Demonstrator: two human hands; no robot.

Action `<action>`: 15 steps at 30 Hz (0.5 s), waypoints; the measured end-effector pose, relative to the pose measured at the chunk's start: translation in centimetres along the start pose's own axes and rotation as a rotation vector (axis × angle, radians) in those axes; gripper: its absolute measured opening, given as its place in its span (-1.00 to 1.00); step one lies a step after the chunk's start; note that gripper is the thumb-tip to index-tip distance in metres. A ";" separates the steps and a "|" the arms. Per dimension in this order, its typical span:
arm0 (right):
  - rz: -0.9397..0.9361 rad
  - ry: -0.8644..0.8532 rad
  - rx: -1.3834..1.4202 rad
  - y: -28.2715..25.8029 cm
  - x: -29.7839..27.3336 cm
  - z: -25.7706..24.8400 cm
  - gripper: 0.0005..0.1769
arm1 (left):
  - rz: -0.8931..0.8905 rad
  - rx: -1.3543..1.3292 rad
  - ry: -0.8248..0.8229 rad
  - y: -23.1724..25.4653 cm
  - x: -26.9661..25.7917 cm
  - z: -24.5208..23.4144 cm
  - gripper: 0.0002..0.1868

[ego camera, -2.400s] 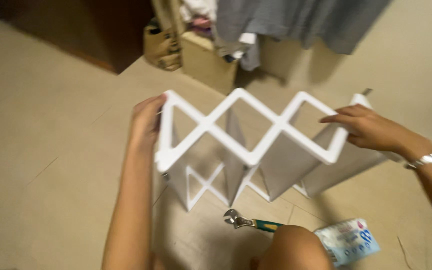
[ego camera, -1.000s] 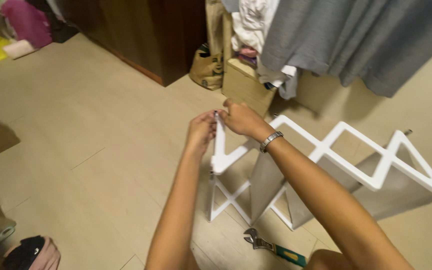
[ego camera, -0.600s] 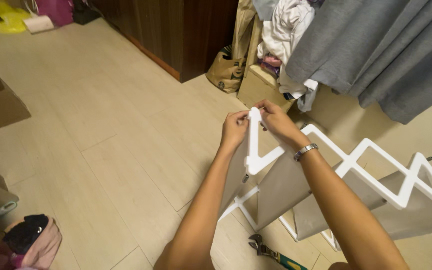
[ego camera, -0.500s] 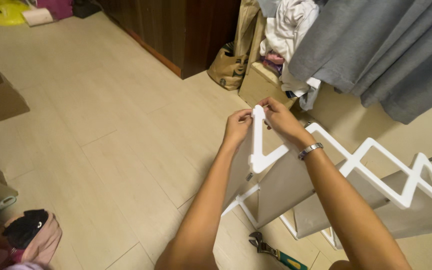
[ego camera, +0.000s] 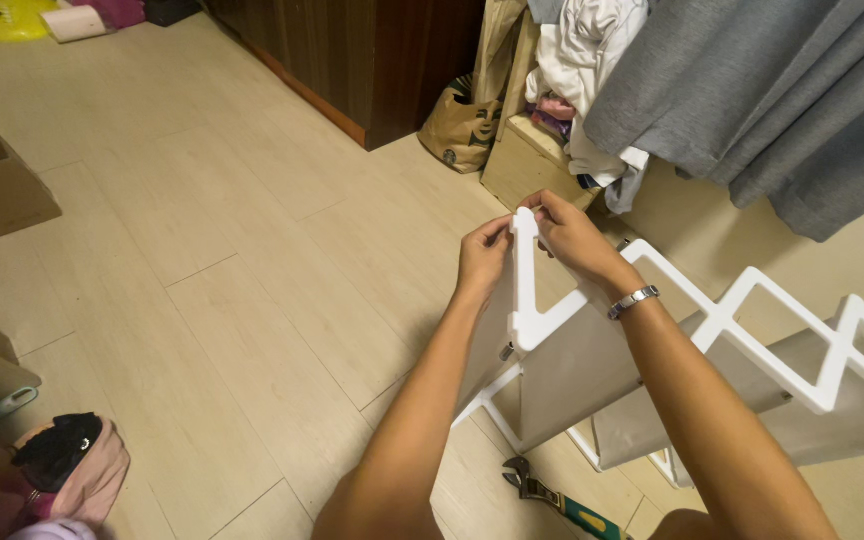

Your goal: The person assembles a white mesh laundry rack by inserting metal poles into plastic frames and attaching mesh panels. They then connect additional plastic frame pieces to complete the structure.

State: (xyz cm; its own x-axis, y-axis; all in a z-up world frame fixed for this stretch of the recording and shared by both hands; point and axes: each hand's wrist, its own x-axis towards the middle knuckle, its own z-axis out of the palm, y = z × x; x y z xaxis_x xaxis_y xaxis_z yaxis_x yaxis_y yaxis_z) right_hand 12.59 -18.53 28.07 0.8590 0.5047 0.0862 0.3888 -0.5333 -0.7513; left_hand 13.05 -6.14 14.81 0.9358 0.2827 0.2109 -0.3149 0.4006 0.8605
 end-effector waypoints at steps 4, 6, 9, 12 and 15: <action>-0.020 -0.016 -0.013 -0.1 -0.1 0.2 -0.77 | -0.024 -0.009 0.016 -0.1 0.0 -0.2 -0.76; -0.016 -0.027 -0.012 -0.2 0.0 0.4 -0.78 | -0.047 -0.015 0.035 0.0 0.1 -0.4 -0.76; -0.045 -0.040 -0.019 -0.3 -0.2 0.5 -0.80 | -0.050 -0.032 0.036 0.0 0.2 -0.6 -0.76; -0.023 -0.043 -0.048 -0.4 -0.2 0.4 -0.81 | -0.040 0.003 0.063 0.1 0.1 -0.5 -0.77; 0.050 -0.034 -0.098 -0.4 -0.1 0.5 -0.81 | 0.013 0.002 0.074 0.3 -0.1 -0.5 -0.71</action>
